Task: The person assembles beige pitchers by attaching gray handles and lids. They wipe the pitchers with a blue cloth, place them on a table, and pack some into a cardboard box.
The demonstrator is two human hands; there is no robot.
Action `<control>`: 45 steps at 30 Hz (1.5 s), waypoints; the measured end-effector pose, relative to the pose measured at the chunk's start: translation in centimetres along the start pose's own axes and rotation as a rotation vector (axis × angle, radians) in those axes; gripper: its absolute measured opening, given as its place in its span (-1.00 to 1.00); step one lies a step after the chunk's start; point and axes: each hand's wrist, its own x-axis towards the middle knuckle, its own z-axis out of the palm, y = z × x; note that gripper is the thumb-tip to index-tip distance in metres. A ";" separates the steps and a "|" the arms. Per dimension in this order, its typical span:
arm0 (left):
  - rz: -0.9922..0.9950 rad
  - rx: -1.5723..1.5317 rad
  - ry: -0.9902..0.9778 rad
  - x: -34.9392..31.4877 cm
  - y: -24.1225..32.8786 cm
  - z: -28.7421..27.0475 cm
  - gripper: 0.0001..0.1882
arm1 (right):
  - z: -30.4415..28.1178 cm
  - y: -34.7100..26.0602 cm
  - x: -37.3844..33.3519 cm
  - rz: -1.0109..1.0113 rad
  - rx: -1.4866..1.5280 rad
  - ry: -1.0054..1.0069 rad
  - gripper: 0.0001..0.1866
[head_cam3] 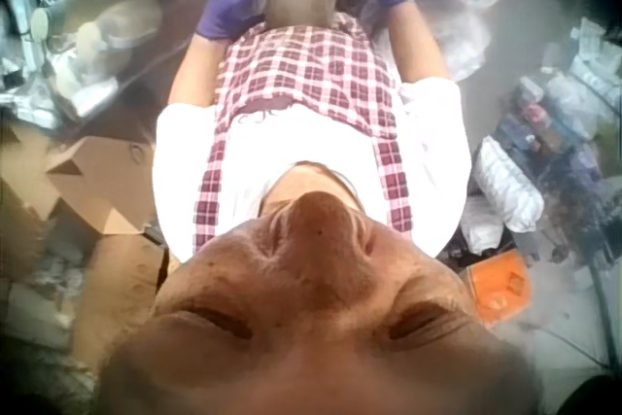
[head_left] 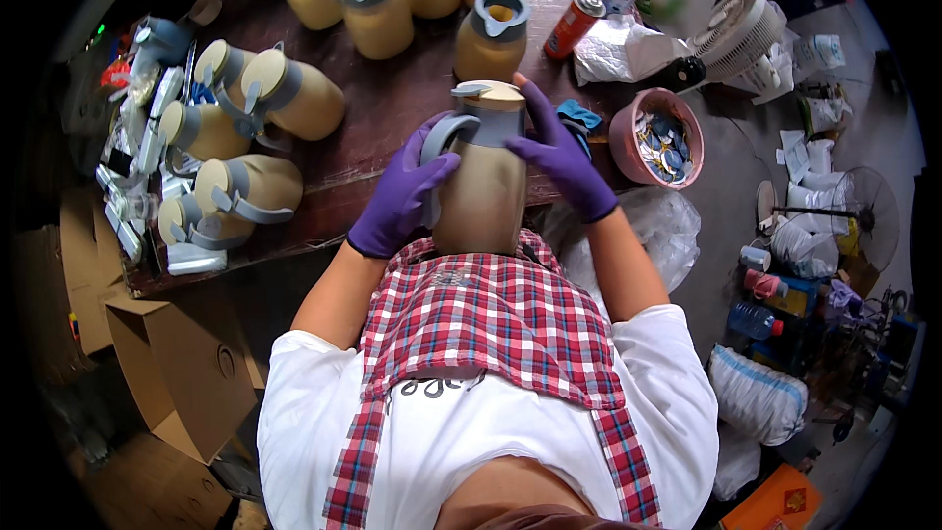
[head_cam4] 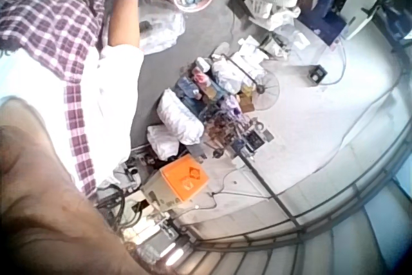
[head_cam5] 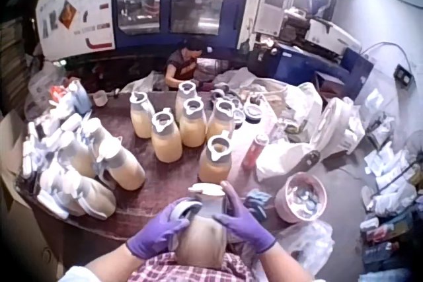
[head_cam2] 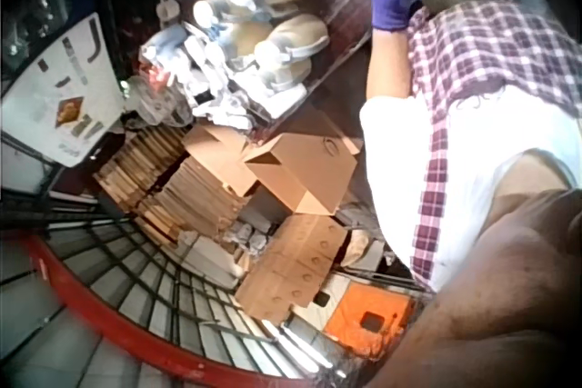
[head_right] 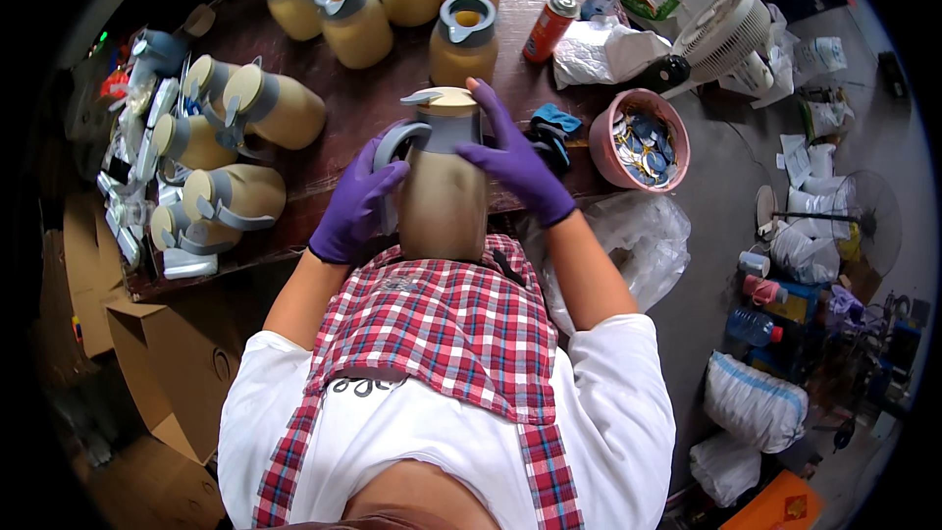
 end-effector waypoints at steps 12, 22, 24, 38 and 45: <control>0.171 0.276 0.502 1.5 -6.3 -0.2 -0.43 | -19.9 12.3 -11.0 0.052 -0.161 0.855 -0.58; 0.224 0.630 0.752 2.3 -16.9 1.3 -0.16 | -30.1 13.7 -9.1 0.313 -1.226 0.733 -0.67; 0.160 0.787 0.733 1.0 -17.5 1.0 -0.24 | -31.0 12.8 -10.0 0.201 -1.050 0.803 -0.80; -0.377 -0.464 -0.102 1.1 -4.8 7.8 -0.03 | -3.3 2.2 -5.9 0.052 -0.195 0.065 -0.77; -0.532 -0.953 0.023 -3.4 -9.0 -0.6 -0.15 | 3.1 3.8 -2.8 -0.005 -0.464 -0.115 -0.60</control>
